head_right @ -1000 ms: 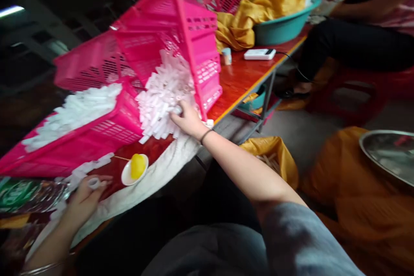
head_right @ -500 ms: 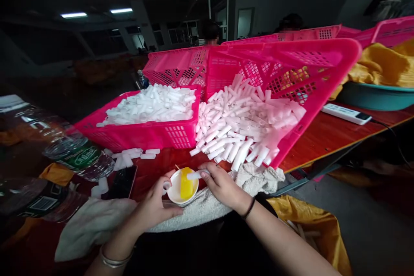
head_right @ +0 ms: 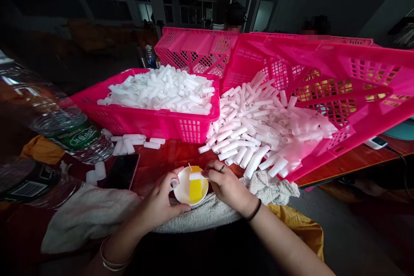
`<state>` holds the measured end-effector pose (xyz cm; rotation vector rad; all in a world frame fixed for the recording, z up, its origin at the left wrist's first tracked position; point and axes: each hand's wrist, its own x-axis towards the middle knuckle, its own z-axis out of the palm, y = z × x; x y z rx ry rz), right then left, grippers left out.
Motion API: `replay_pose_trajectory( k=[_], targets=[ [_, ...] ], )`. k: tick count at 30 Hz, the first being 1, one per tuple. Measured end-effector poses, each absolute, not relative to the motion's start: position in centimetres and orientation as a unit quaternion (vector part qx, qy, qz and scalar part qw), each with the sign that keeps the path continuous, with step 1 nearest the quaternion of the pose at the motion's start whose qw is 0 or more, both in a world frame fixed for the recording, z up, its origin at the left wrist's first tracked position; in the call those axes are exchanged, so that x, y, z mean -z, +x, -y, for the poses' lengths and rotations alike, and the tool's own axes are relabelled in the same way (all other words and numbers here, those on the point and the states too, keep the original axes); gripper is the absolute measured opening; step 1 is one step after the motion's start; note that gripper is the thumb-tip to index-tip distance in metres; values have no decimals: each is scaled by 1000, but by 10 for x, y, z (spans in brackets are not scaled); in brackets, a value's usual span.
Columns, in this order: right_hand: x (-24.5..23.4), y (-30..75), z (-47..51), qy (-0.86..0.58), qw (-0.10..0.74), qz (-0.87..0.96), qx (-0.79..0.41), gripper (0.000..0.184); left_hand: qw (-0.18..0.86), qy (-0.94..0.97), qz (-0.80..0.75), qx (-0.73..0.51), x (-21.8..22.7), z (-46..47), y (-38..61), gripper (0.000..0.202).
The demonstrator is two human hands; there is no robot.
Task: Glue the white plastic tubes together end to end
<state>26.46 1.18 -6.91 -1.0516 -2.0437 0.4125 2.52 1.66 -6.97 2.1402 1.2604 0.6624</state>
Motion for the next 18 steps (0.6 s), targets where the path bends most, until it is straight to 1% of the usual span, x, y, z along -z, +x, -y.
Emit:
replay_pose_trajectory(
  k=[1,3,5,8,11,13,16,18],
  targets=[
    [68,265,-12,-424,392,793,-195,23,283,799,-468,-250,71,-17,25,82],
    [66,265,-10,-448,392,758,-265,28,290,798,-466,-250,74,-17,25,83],
    [64,265,-8,-474,388,732,-298,29,297,797,-463,-250,76,-17,24,85],
    [62,264,-6,-473,378,758,-243,19,299,800,-451,-261,76,-17,25,87],
    [64,263,-5,-436,384,791,-190,16,294,798,-450,-271,74,-16,25,85],
    [66,264,-4,-444,388,777,-220,16,292,796,-454,-274,72,-16,26,85],
    [68,265,-4,-475,382,736,-295,24,288,797,-454,-276,70,-16,26,81],
    [68,266,-3,-478,376,743,-279,19,284,798,-452,-280,71,-16,26,79]
  ],
)
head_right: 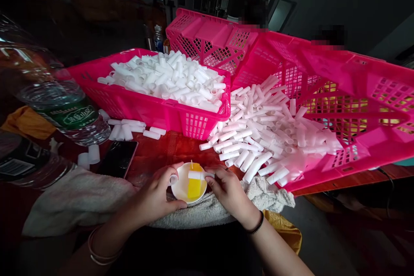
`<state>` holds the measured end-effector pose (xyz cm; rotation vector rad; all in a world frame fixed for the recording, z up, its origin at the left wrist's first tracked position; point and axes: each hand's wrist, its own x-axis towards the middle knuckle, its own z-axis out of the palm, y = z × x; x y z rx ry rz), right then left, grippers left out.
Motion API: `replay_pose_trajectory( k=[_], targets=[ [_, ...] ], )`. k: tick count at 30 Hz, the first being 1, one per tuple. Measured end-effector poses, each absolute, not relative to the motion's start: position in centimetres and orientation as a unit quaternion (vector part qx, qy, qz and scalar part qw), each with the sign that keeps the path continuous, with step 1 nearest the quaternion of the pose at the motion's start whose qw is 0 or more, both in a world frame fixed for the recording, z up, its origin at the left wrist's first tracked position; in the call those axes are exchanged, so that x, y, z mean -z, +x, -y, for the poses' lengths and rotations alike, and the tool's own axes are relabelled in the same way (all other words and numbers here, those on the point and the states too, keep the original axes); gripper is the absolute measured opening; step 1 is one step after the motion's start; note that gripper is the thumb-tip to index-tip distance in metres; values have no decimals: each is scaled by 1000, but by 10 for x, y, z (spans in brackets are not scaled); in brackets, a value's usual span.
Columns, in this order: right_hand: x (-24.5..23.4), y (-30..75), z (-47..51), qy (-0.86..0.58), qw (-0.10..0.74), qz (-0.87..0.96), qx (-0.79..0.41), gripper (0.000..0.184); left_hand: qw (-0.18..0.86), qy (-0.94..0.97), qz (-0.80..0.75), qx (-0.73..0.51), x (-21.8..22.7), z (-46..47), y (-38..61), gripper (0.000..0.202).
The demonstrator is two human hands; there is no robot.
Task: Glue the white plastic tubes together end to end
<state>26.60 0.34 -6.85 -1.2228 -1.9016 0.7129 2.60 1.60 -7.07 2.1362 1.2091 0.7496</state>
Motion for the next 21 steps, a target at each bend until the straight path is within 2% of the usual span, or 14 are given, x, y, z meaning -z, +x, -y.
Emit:
replay_pose_trajectory(
  k=[4,6,10,14,16,21],
  targets=[
    [70,267,-4,-436,391,789,-186,13,274,800,-446,-293,73,-16,26,80],
    [72,267,-4,-439,408,771,-214,12,273,801,-445,-293,74,-16,26,80],
    [73,265,-3,-478,400,718,-309,22,277,800,-448,-288,76,-16,25,85],
    [69,262,-3,-456,401,769,-202,11,281,797,-450,-287,78,-16,25,83],
    [69,261,-4,-445,413,773,-187,10,286,795,-451,-289,79,-16,25,83],
    [72,262,-3,-485,402,707,-322,21,288,793,-451,-293,80,-15,25,83]
  ],
)
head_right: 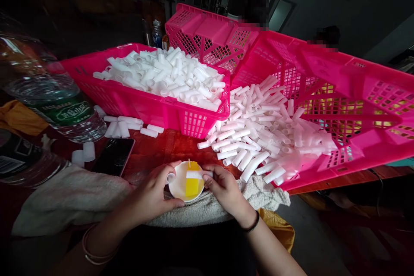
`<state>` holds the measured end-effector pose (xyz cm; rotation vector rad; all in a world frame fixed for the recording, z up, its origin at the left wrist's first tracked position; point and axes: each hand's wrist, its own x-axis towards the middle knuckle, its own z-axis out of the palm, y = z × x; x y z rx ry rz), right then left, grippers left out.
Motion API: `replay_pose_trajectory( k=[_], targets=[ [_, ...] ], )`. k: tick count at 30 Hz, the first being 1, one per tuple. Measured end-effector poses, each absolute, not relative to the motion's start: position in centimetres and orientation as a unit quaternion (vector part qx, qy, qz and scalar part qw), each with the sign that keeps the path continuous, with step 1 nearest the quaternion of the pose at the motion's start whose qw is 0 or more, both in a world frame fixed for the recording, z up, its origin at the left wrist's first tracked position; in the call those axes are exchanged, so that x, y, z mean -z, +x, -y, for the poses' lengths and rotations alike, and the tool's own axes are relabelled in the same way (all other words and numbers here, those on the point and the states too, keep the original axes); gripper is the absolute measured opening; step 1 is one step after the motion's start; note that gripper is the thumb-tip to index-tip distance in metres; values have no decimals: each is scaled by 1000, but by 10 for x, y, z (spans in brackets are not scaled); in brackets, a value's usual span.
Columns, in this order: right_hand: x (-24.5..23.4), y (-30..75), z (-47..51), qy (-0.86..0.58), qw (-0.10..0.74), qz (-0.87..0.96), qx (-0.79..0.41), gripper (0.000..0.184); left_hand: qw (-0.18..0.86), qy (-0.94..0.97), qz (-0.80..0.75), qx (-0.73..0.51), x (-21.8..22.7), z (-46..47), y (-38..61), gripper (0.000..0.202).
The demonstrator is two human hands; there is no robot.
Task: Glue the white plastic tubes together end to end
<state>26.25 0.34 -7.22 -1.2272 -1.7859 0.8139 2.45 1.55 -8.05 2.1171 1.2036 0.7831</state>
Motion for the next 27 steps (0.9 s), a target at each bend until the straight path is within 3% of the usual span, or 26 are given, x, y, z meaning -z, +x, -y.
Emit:
replay_pose_trajectory(
  k=[6,12,18,24,27],
  targets=[
    [69,263,-1,-443,397,782,-188,12,283,790,-443,-313,79,-15,25,82],
    [75,264,0,-488,408,689,-348,24,290,786,-452,-304,78,-15,25,82],
    [64,268,3,-474,403,753,-214,7,288,785,-456,-303,79,-16,26,79],
    [69,270,4,-519,380,708,-291,21,277,789,-457,-303,85,-16,25,83],
    [70,274,5,-501,371,753,-210,15,268,792,-455,-307,84,-16,26,85]
  ],
)
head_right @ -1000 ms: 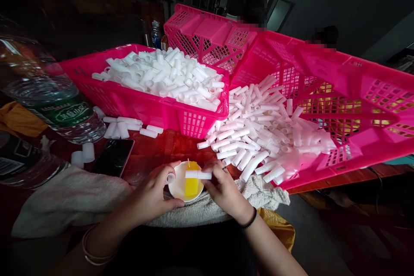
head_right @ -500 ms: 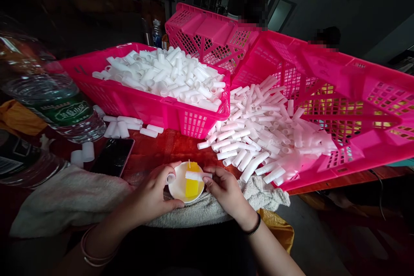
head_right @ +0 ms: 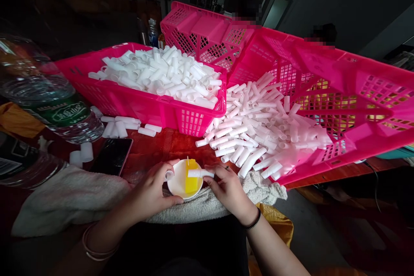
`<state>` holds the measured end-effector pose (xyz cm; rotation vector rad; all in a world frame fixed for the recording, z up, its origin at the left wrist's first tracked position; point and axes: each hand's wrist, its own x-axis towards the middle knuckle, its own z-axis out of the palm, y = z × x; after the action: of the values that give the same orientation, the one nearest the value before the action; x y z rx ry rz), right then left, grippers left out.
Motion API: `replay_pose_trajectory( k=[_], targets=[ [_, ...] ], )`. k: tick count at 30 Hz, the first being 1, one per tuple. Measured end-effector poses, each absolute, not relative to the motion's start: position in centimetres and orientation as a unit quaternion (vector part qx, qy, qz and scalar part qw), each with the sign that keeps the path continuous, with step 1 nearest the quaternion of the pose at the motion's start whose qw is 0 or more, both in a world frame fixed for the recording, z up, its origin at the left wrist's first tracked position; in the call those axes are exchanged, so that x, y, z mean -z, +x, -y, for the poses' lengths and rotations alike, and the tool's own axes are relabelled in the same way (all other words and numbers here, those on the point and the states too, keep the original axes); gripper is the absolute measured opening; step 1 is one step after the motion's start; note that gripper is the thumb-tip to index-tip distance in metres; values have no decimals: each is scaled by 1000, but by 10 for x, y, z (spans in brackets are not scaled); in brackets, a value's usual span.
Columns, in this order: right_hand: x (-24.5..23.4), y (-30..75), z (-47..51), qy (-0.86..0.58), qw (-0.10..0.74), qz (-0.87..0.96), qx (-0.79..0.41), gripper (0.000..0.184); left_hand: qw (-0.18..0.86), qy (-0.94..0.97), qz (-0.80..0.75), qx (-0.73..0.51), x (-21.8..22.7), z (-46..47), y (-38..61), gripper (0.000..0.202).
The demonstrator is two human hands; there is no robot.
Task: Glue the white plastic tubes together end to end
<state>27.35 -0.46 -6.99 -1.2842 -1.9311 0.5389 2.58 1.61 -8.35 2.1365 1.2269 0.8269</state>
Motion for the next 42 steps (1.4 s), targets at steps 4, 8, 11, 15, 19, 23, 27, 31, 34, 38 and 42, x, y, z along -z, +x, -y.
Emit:
replay_pose_trajectory(
  k=[4,8,11,15,19,23,27,31,34,38,42],
  targets=[
    [70,285,10,-448,337,824,-80,21,227,809,-439,-318,76,-16,26,72],
    [65,291,22,-426,341,837,-35,26,186,814,-422,-352,63,-13,21,24],
    [51,281,33,-444,452,768,-91,28,186,832,-410,-323,52,-7,20,20],
    [25,264,46,-441,508,713,-196,22,158,871,-353,-303,31,2,24,23],
    [10,260,51,-428,477,729,-239,23,70,899,-324,-288,12,9,30,20],
    [2,259,53,-434,438,745,-255,24,-36,906,-322,-271,4,15,34,21],
    [-8,257,57,-440,410,748,-281,18,-42,905,-332,-263,1,25,35,20],
    [-12,247,58,-481,418,720,-275,16,-49,901,-338,-267,-4,36,39,20],
    [-8,236,54,-510,450,690,-248,34,-17,893,-352,-281,-7,41,45,20],
    [-9,231,44,-449,442,765,-132,33,311,824,-394,-263,-12,44,52,19],
    [-17,233,36,-385,415,818,-97,33,575,677,-391,-240,-17,45,56,31]
  ],
)
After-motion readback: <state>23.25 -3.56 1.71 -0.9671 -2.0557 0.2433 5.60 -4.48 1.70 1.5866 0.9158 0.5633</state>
